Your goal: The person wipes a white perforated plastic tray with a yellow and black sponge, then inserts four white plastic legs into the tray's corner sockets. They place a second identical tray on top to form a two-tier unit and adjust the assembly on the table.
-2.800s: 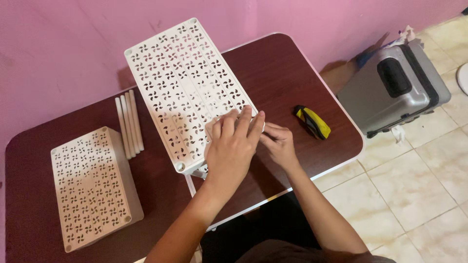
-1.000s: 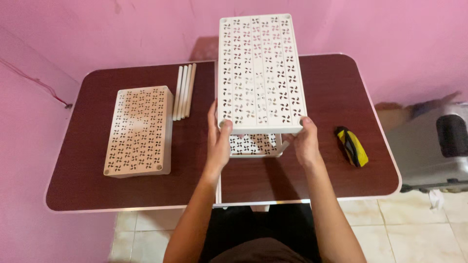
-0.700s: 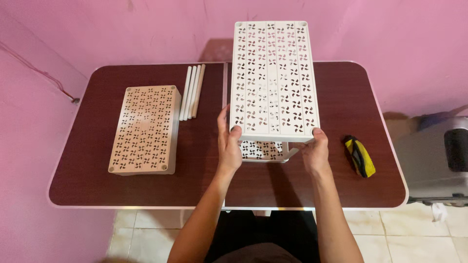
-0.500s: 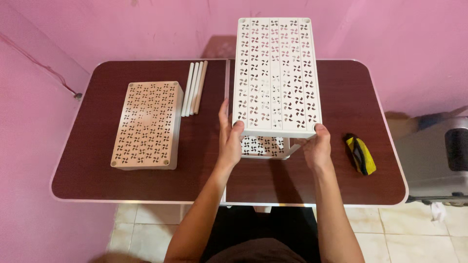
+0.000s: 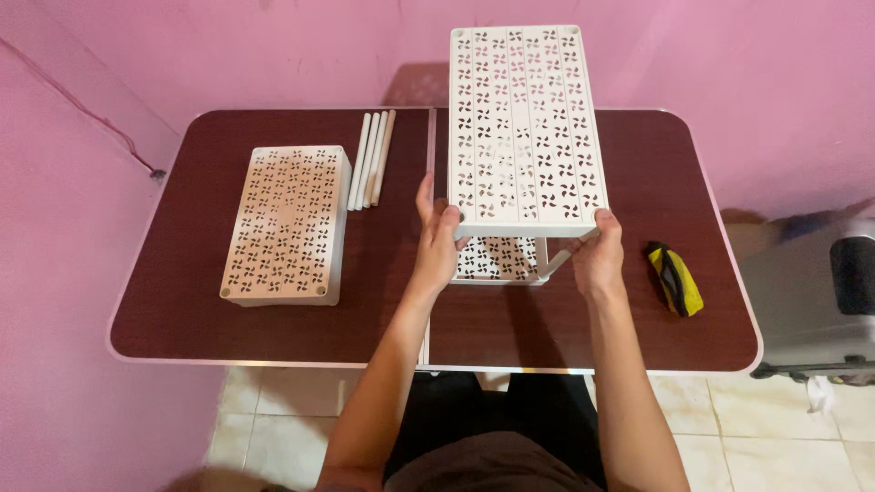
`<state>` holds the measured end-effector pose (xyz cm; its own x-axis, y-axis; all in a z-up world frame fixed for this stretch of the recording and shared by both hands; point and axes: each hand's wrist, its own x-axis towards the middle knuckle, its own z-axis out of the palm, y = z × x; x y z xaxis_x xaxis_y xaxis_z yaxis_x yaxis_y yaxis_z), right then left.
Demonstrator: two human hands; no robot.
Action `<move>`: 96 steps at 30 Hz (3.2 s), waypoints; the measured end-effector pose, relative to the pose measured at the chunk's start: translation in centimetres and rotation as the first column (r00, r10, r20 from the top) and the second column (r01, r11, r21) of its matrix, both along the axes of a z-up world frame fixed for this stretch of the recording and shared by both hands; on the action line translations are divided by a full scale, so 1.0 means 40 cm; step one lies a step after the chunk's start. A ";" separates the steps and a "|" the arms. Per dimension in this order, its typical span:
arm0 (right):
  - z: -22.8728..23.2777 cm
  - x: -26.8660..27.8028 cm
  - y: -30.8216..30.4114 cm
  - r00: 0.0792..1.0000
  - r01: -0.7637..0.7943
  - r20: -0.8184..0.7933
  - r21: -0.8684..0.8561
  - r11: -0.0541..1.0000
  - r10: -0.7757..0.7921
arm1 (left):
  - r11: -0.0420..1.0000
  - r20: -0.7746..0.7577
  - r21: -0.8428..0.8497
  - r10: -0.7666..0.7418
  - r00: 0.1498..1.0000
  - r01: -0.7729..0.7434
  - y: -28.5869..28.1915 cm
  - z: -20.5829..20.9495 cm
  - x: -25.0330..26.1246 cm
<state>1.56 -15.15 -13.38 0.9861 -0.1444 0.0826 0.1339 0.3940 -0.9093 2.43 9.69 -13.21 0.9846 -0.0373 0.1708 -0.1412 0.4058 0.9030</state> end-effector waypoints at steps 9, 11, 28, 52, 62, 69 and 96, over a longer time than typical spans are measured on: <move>0.007 0.021 -0.061 0.995 0.084 -0.046 -0.166 0.983 -0.093 | 1.000 0.036 -0.021 -0.017 0.999 0.018 -0.018 -0.069 0.009; 0.020 0.046 -0.116 0.984 0.166 -0.031 -0.200 0.966 -0.175 | 0.999 0.041 0.032 0.002 0.999 -0.004 0.000 -0.069 0.023; 0.046 -0.254 0.019 0.924 0.356 0.289 -0.405 0.842 -0.251 | 0.902 0.108 0.383 0.172 0.979 -0.201 0.044 0.057 0.600; 0.092 0.189 -0.291 0.909 0.416 0.259 -0.594 0.688 -0.327 | 0.785 0.013 0.561 -0.323 0.946 0.261 -0.078 0.161 -0.143; -0.003 -0.158 -0.059 1.000 -0.022 0.008 -0.045 0.999 0.022 | 0.823 0.393 0.497 0.068 0.917 -0.274 0.009 0.035 0.124; -0.085 -0.142 -0.037 0.988 0.152 -0.046 0.052 0.987 -0.149 | 0.958 -0.077 0.231 -0.158 0.984 0.172 -0.096 0.030 0.140; -0.009 -0.092 -0.096 0.993 0.117 -0.012 0.140 0.983 -0.116 | 0.993 0.023 0.120 -0.004 1.000 0.002 -0.108 0.025 0.027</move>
